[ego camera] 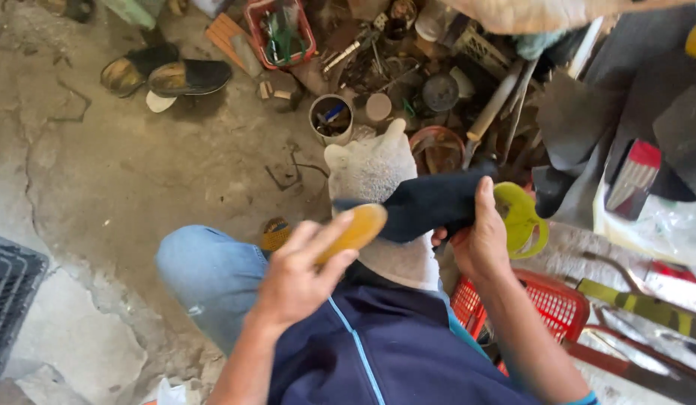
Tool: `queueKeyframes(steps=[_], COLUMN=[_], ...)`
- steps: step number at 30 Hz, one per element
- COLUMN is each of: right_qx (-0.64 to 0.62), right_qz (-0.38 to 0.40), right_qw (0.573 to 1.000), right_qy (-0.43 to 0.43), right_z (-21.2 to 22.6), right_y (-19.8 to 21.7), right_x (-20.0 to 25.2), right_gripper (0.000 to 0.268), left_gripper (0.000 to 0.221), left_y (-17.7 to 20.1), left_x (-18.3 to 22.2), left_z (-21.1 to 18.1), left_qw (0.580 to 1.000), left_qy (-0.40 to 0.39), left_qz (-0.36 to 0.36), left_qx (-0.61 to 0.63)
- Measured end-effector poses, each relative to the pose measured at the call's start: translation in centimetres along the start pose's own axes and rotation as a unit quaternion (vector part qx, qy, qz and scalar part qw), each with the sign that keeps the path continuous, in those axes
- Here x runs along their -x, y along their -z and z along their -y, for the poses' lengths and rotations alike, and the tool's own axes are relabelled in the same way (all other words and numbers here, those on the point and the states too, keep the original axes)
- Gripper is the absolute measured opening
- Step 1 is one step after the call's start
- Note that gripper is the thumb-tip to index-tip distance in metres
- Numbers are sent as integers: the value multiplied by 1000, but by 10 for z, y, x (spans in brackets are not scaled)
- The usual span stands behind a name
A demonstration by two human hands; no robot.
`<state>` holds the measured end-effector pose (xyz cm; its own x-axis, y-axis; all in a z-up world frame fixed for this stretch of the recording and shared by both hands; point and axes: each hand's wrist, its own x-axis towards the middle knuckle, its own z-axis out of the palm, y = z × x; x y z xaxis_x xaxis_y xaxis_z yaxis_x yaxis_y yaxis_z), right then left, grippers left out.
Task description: A person is using a brush to clean or polish a black high-heeled boot in a workshop.
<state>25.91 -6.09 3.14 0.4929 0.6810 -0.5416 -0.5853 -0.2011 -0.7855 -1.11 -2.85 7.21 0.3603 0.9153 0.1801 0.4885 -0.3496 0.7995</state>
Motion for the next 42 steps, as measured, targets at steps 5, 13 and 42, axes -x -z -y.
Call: queueKeyframes(steps=[5,13,42], right_qx=[124,304,425], right_qz=[143,225,270], right_qw=[977,926,864], right_qy=[-101,-8,3], right_z=[6,16,30], right_y=[-19,-62,-65], right_x=[-7,-20,-43], right_gripper=[72,45,53], left_gripper=[50,45,53], left_y=[34,-14,-65], left_x=[7,3,-33], left_z=[-10,6,92], left_qw=[998,992,996], left_qy=[0,-72,-46], left_qz=[34,42,-76], left_qx=[54,99,18])
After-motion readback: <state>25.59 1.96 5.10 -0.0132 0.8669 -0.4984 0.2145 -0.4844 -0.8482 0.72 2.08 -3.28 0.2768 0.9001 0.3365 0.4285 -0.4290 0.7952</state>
